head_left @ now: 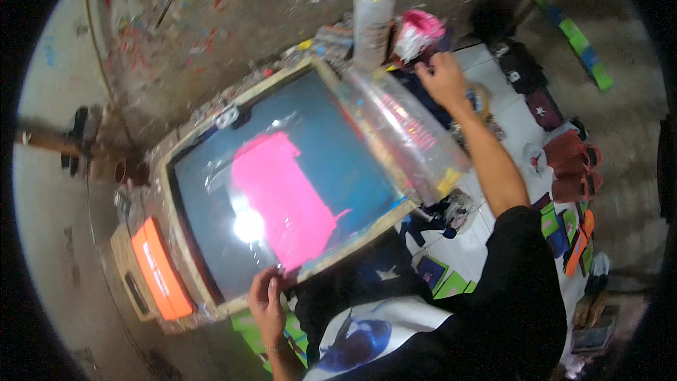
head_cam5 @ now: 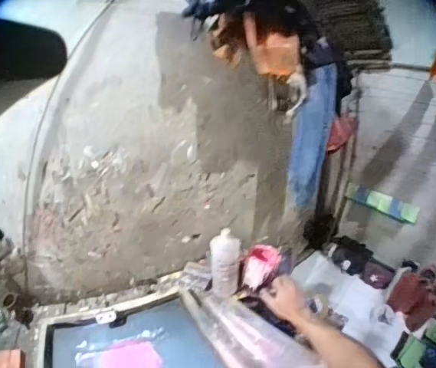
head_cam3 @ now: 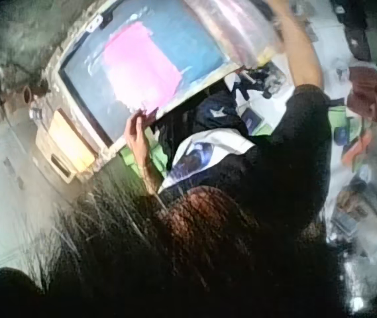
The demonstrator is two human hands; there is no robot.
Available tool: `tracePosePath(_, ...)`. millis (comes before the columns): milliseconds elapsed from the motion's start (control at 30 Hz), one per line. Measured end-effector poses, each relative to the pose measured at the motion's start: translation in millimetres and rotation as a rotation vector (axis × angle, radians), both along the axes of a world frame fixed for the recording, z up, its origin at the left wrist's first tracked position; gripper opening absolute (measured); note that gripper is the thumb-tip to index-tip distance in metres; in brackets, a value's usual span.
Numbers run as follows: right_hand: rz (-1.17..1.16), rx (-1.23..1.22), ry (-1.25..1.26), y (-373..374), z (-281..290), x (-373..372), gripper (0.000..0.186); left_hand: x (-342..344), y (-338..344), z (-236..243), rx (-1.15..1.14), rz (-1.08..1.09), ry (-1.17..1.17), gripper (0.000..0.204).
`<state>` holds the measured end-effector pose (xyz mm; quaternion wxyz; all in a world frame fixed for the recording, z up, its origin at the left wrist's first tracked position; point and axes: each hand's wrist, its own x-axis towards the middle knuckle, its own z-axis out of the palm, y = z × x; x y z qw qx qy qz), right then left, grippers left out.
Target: The person spreads ink across a screen printing mesh with a squeegee, scrapes excess ink back into a container, and cleans the tools with a cloth and liquid from a bottle.
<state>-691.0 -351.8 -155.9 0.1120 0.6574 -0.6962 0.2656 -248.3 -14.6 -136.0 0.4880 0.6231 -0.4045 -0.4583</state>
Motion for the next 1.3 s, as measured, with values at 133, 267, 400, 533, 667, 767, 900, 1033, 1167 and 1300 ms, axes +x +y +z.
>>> tracePosePath(133, -0.119, -0.058, -0.159, -46.6, -27.3, -84.4, 0.060, 4.8, -8.2, -6.6, -0.043, 0.049, 0.097, 0.019)
tracePosePath(267, 0.009, 0.223, -0.767, -67.2, -7.1, -52.2, 0.080, 24.8, -11.8, -6.1, -0.043, 0.117, -0.070, 0.016)
tracePosePath(400, 0.219, 0.251, -0.871, -85.2, -12.8, -28.8, 0.076, 41.5, -13.6, -4.8, -0.026, 0.175, -0.128, 0.015)
tracePosePath(533, 0.128, 0.217, -0.979, -103.7, -24.0, -33.0, 0.051, 54.2, -28.6, -3.1, -0.020, 0.187, -0.078, 0.015)
tracePosePath(667, -0.143, 0.195, -0.876, -105.9, -21.1, -26.7, 0.053, 67.2, -46.0, -3.0, -0.070, 0.116, -0.069, 0.016)
tracePosePath(767, -0.115, 0.136, -1.015, -102.2, -9.7, -36.7, 0.066, 77.1, -57.8, 2.2, -0.118, 0.044, -0.065, 0.016)
tracePosePath(900, -0.281, -0.010, -1.166, -84.8, 11.8, -59.9, 0.049, 78.3, -73.5, 4.8, -0.124, -0.046, -0.052, 0.016)
tracePosePath(1033, 0.077, -0.146, -1.476, -15.4, 64.8, -136.9, 0.048, 36.5, -89.5, 3.9, -0.187, -0.171, 0.129, 0.021)
tracePosePath(1167, 0.053, -0.254, -1.338, 36.4, 127.6, -64.7, 0.031, 42.2, -83.5, -3.2, -0.344, -0.118, 0.143, 0.024)
tracePosePath(1300, 0.182, -0.294, -1.240, 138.2, 165.5, -58.3, 0.019, 29.6, -86.6, 1.3, -0.458, -0.181, 0.167, 0.025)
